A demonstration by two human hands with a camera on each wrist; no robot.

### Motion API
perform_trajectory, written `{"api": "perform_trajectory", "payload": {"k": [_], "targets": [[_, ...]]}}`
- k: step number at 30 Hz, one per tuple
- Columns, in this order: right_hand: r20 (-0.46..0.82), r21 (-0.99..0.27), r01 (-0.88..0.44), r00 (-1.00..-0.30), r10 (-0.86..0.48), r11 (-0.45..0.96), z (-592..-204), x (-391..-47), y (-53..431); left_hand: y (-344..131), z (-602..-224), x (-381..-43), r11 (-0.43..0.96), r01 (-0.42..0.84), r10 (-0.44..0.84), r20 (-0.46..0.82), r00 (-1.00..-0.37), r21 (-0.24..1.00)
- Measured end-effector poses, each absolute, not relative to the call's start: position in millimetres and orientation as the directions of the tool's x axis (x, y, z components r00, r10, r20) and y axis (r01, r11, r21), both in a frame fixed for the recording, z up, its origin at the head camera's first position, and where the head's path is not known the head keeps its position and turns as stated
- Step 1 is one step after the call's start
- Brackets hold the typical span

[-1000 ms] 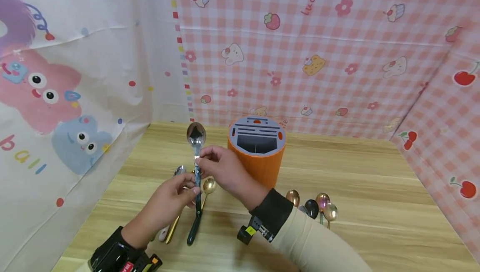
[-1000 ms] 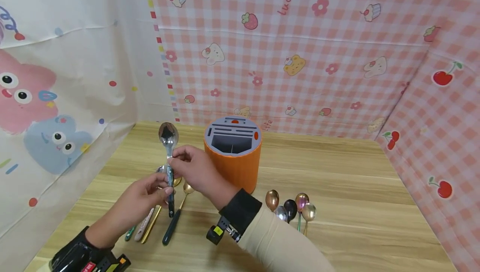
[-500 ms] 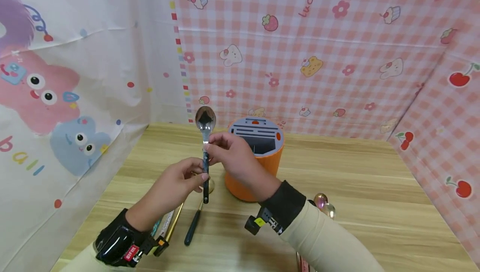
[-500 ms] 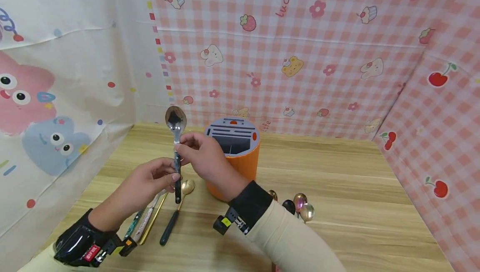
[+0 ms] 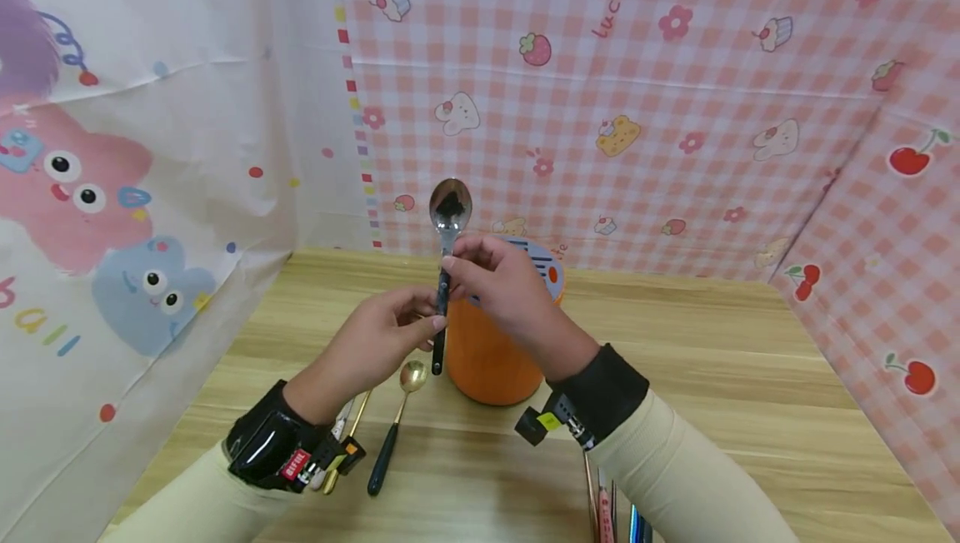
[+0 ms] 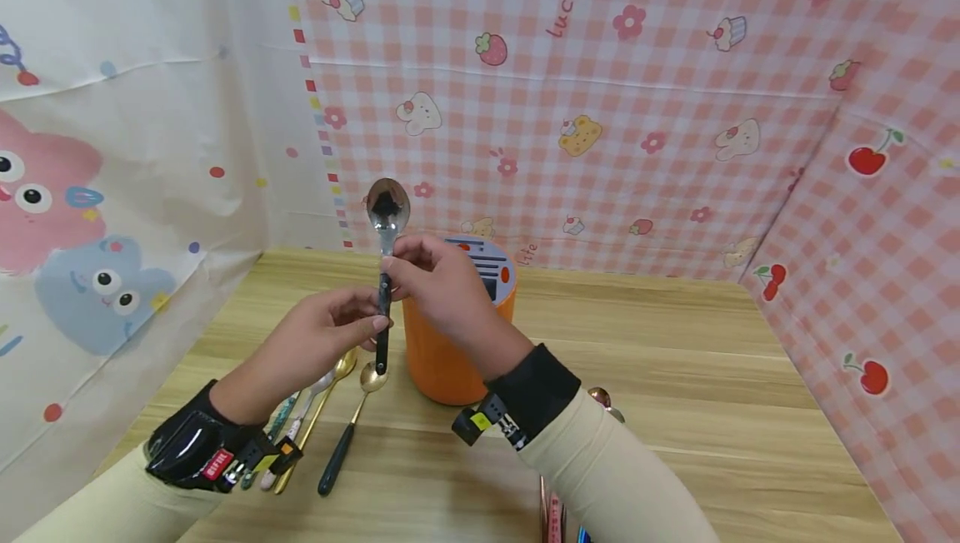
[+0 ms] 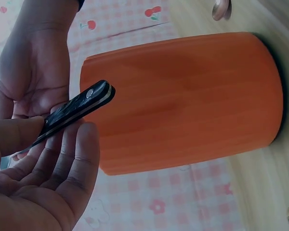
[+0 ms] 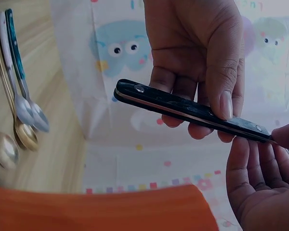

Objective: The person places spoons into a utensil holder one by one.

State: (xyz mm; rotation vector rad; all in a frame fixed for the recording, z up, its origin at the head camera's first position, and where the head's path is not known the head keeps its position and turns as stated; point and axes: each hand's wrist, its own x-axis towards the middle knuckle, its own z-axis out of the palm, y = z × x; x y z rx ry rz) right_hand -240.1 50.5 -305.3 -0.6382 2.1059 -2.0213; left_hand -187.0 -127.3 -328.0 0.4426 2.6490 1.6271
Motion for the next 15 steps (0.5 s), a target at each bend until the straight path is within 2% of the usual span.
{"api": "perform_trajectory", "payload": {"k": [7,15], "targets": [[0.256,-0.960,-0.281,-0.889,-0.381,0.010,-289,-249,69,-113,-309,-201,0.469,0.257,0.289,0.128,-0.949,0.845],[0.327,-0.932,-0.362,-0.877,-0.352,0.036,-277,-254,93,-96,-295,-217,0.495,0.342,0.359,0.170,-0.918,0.799]]}}
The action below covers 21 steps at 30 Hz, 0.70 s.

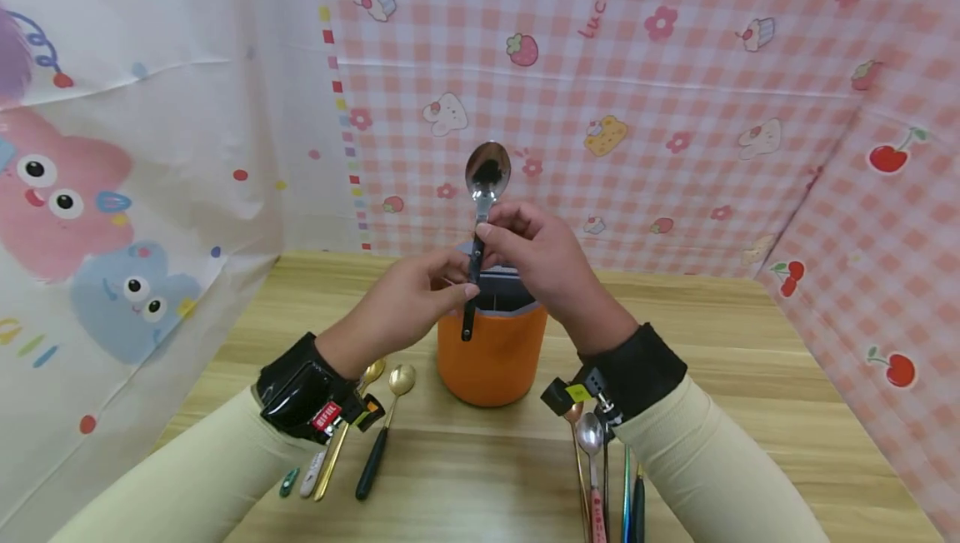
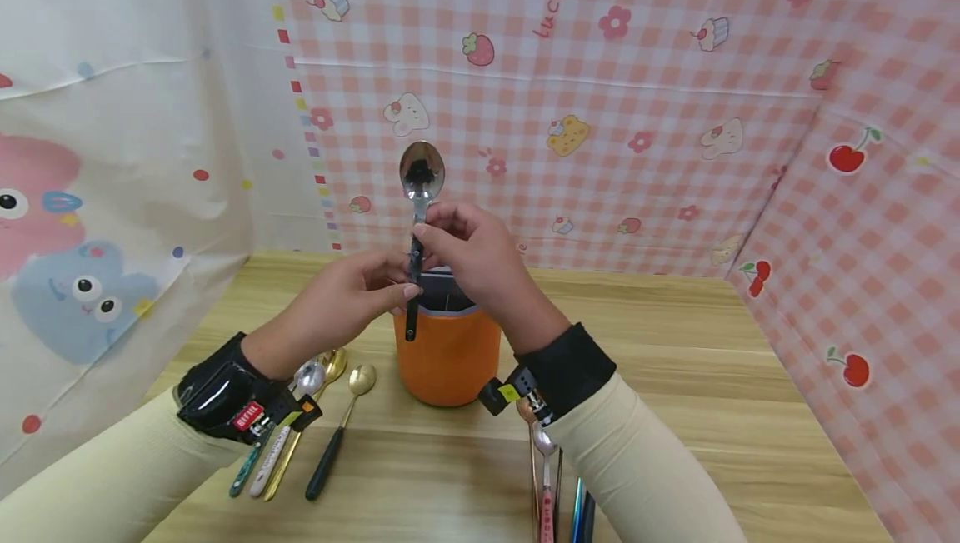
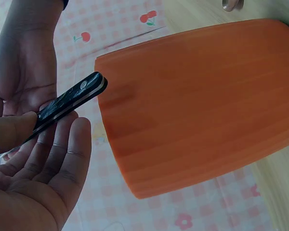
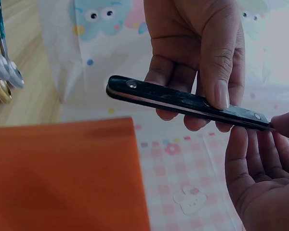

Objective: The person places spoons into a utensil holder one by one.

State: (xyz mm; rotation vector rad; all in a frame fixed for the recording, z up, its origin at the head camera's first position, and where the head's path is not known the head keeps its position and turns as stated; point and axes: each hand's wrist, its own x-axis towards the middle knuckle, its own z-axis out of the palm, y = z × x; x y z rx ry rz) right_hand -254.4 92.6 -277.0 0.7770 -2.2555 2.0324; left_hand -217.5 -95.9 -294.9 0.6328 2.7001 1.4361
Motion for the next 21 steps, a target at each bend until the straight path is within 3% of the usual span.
{"api": "perform_trajectory", "payload": {"k": [9,21], "targets": [[0.359,-0.922,-0.386,-0.872,-0.332,0.017,-269,-261,106,-86,-288,-232,0.432,0.398,0.403,0.222,-0.888,0.809],[0.393,-0.908,-0.419,-0.860,-0.324,0.012,-256,-262,116,-77,-273,-245,0.491,0.413,0.426,0.202,-0.882,0.767]]}}
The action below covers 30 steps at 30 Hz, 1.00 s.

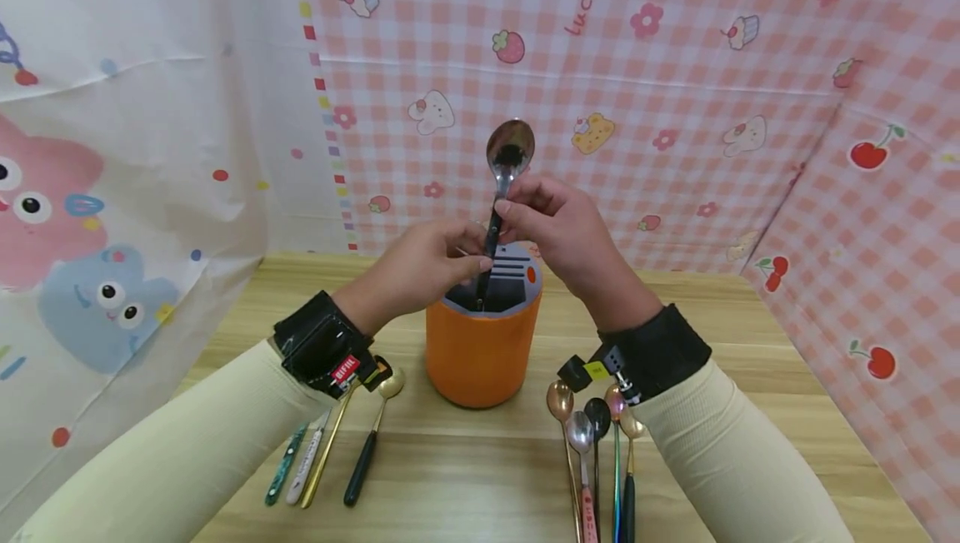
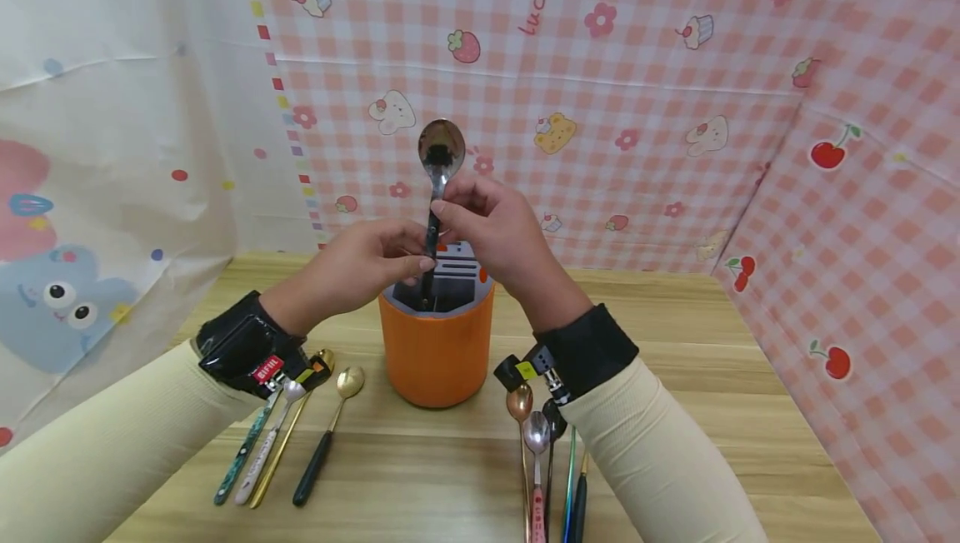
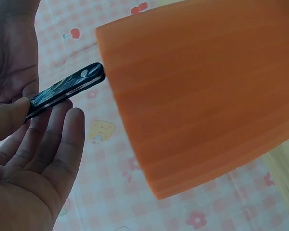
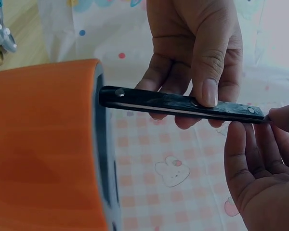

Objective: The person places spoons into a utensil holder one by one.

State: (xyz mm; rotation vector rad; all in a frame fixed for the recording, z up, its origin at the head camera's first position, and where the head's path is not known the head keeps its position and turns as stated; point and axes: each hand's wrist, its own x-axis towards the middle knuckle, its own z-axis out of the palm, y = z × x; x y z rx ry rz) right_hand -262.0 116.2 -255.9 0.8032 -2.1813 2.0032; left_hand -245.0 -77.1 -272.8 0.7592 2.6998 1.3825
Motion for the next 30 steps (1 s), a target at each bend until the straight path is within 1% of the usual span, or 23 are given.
{"api": "perform_trajectory", "payload": {"k": [5,9,12,18,25,30], "targets": [[0.353,-0.916,-0.394,-0.879,-0.319,0.071,-264,-264,120,-72,-280,-251,0.487,0.417,0.445,0.193,-0.875,0.767],[0.326,-0.910,-0.387,-0.890,-0.320,0.149,-273,-265,123,-69,-286,-254,0.507,0.408,0.457,0.164,-0.874,0.759],[0.297,-0.912,-0.368,-0.896,-0.330,0.179,-279,-265,125,-67,-291,-256,0.527,0.391,0.457,0.137,-0.879,0.754],[0.253,-0.915,-0.338,-0.906,-0.338,0.221,-291,-265,129,-65,-297,-257,0.544,0.365,0.465,0.091,-0.881,0.755],[0.176,-0.928,-0.270,-0.925,-0.336,0.256,-300,-262,131,-65,-298,-257,0.551,0.392,0.477,0.108,-0.872,0.737],[0.169,-0.914,-0.289,-0.909,-0.382,0.285,-306,-262,135,-63,-298,-259,0.569,0.395,0.494,0.085,-0.866,0.721]]}}
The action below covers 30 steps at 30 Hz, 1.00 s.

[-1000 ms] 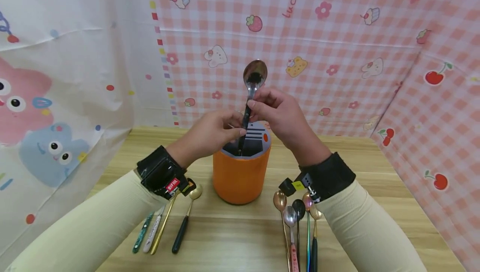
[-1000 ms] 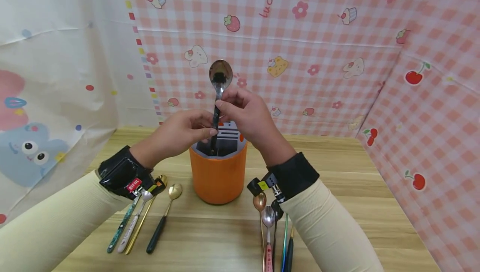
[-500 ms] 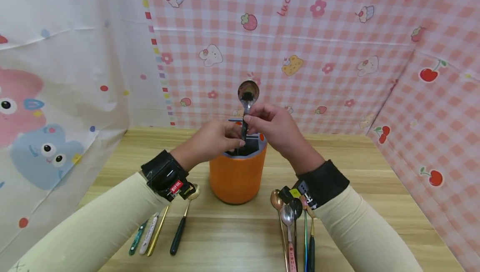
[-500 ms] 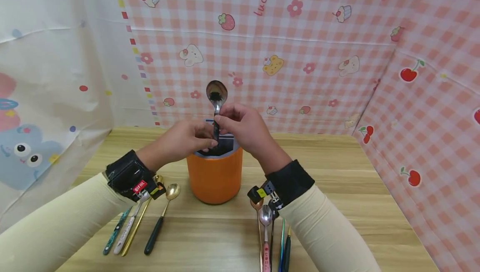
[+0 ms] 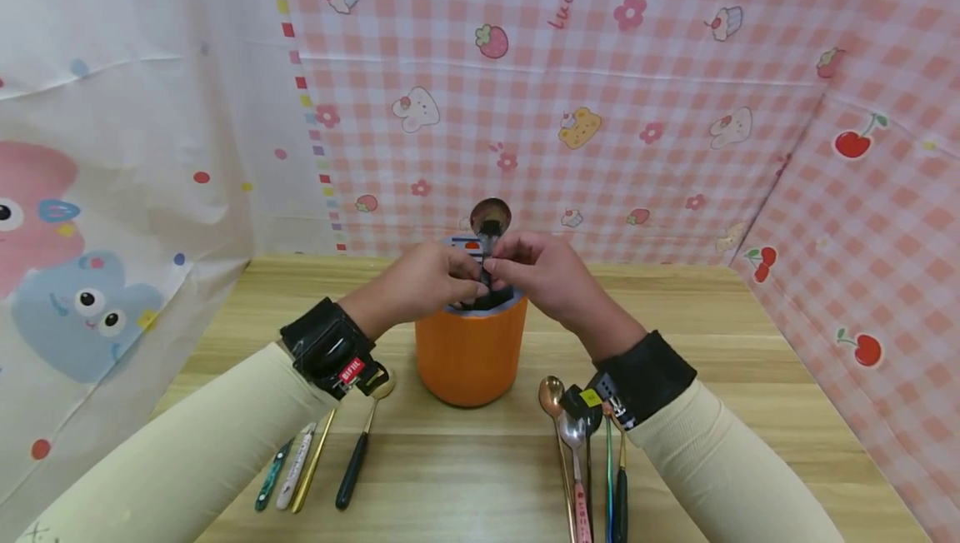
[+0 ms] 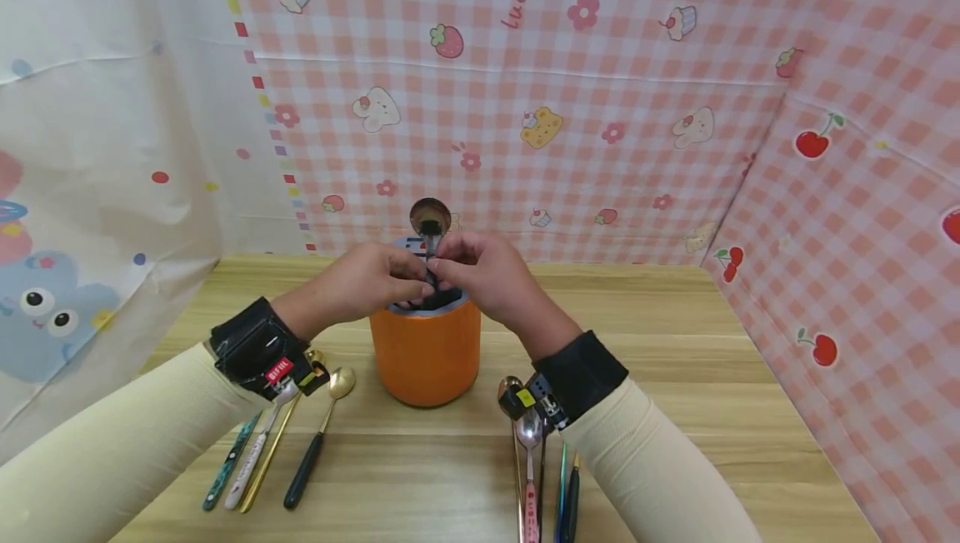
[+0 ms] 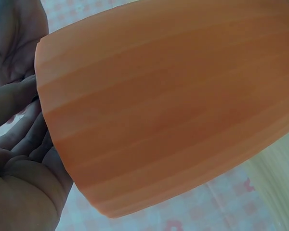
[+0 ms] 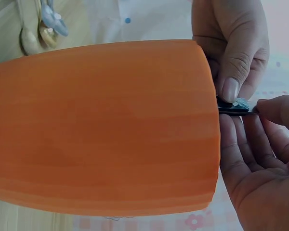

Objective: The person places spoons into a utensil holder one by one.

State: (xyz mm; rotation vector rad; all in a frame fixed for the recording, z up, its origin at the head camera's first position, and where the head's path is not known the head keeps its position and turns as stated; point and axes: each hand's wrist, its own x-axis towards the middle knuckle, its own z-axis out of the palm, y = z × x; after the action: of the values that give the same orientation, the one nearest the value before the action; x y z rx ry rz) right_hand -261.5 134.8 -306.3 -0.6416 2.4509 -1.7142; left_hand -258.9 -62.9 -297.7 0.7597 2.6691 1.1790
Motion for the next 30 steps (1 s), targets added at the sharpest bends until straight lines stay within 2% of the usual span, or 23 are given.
{"api": "perform_trajectory", "payload": {"k": [6,15,21,30], "targets": [[0.162,-0.874,-0.326,-0.895,-0.415,0.361,-311,-261,138,-61,-296,-262,0.633,0.432,0.524,0.056,-0.850,0.642],[0.105,-0.827,-0.312,-0.904,-0.415,0.469,-309,-261,139,-56,-295,-266,0.670,0.517,0.596,0.029,-0.802,0.533],[0.104,-0.809,-0.315,-0.908,-0.407,0.496,-308,-260,139,-54,-293,-267,0.703,0.493,0.581,-0.014,-0.814,0.513],[0.132,-0.715,-0.326,-0.931,-0.340,0.618,-305,-257,139,-51,-294,-265,0.712,0.472,0.552,0.001,-0.834,0.520]]}}
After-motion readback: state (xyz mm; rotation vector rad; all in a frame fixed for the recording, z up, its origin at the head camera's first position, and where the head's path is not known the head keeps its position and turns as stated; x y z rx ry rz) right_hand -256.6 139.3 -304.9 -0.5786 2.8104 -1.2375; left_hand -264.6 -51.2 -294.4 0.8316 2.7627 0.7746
